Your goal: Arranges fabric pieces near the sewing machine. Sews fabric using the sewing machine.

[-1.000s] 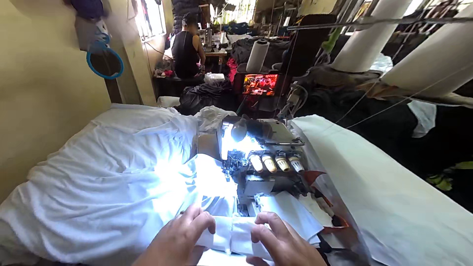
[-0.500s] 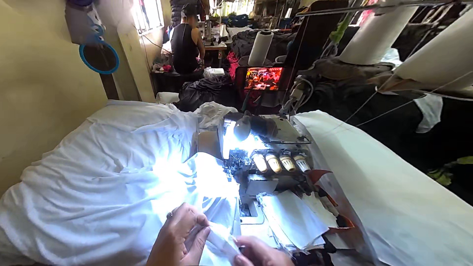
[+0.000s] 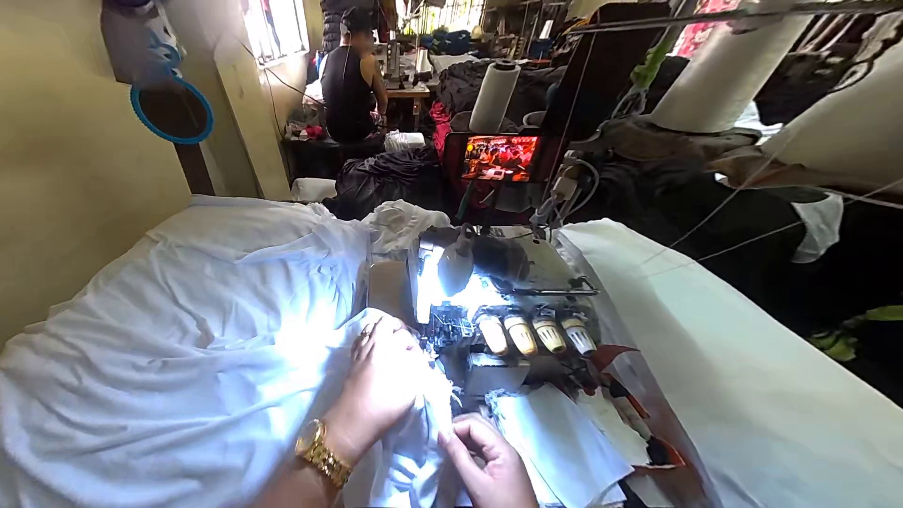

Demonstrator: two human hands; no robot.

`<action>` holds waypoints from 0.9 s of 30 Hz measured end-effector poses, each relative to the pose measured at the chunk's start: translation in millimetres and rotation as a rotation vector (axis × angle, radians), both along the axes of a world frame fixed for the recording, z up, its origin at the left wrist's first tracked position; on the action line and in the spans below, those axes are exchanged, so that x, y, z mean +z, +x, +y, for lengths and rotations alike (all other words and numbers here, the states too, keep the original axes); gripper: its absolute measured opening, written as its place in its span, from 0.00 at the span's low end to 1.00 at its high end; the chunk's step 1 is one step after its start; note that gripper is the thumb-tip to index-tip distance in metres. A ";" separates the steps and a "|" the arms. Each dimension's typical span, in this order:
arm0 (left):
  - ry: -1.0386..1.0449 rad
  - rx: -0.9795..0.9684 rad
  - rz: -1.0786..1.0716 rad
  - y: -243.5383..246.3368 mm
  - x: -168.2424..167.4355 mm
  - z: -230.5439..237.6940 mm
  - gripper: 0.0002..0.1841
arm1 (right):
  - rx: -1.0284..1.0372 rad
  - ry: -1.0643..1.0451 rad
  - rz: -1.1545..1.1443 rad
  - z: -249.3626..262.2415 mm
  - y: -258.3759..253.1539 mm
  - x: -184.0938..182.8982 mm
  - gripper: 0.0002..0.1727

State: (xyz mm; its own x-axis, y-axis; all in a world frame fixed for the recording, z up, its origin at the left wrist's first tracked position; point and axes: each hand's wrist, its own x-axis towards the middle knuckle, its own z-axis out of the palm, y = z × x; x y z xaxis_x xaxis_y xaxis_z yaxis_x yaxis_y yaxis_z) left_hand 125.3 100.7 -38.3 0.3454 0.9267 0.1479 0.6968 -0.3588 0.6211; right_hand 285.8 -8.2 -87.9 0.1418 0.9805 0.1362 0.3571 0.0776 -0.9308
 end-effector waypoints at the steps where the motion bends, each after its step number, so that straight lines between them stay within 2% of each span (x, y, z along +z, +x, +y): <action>1: 0.002 0.021 0.017 1.2 0.1 -2.0 0.17 | 0.016 0.000 -0.010 -2.7 0.9 -2.2 0.10; 3: 0.012 0.059 0.035 4.3 0.4 -1.5 0.17 | 0.013 0.011 -0.014 -4.5 0.9 -5.7 0.12; 7: 0.042 0.106 0.050 10.4 -1.4 11.9 0.13 | -0.050 0.071 -0.014 0.3 -7.3 3.4 0.08; 11: 0.002 0.109 0.111 13.0 1.8 26.7 0.15 | -0.058 0.189 -0.154 8.5 -10.2 6.3 0.09; 14: 0.111 0.106 0.122 10.4 -8.8 44.8 0.12 | -0.083 0.255 -0.284 17.8 -10.6 9.7 0.09; 16: 0.208 0.152 0.048 6.9 -12.8 47.8 0.10 | -0.103 0.254 -0.358 24.2 -12.5 17.3 0.10; 18: 0.349 0.202 -0.046 -3.2 -12.7 25.4 0.13 | -0.094 0.212 -0.398 27.7 -13.3 28.5 0.10; 20: 0.621 0.215 -0.085 -21.2 -26.1 -16.6 0.20 | -0.092 0.188 -0.422 29.1 -13.4 33.8 0.11; 21: 0.678 0.174 -0.056 -33.7 -36.7 -40.3 0.25 | -0.091 0.184 -0.422 29.6 -13.2 33.7 0.11; 23: 0.613 0.058 0.069 -56.7 -59.7 -80.8 0.31 | -0.081 0.175 -0.419 30.6 -11.5 32.8 0.11; 25: 0.498 -0.016 0.211 -74.4 -83.8 -100.1 0.23 | -0.083 0.192 -0.463 33.0 -9.0 30.3 0.11; 27: 0.430 -0.066 0.218 -85.6 -90.2 -105.3 0.11 | -0.107 0.294 -0.610 38.2 -6.1 26.1 0.10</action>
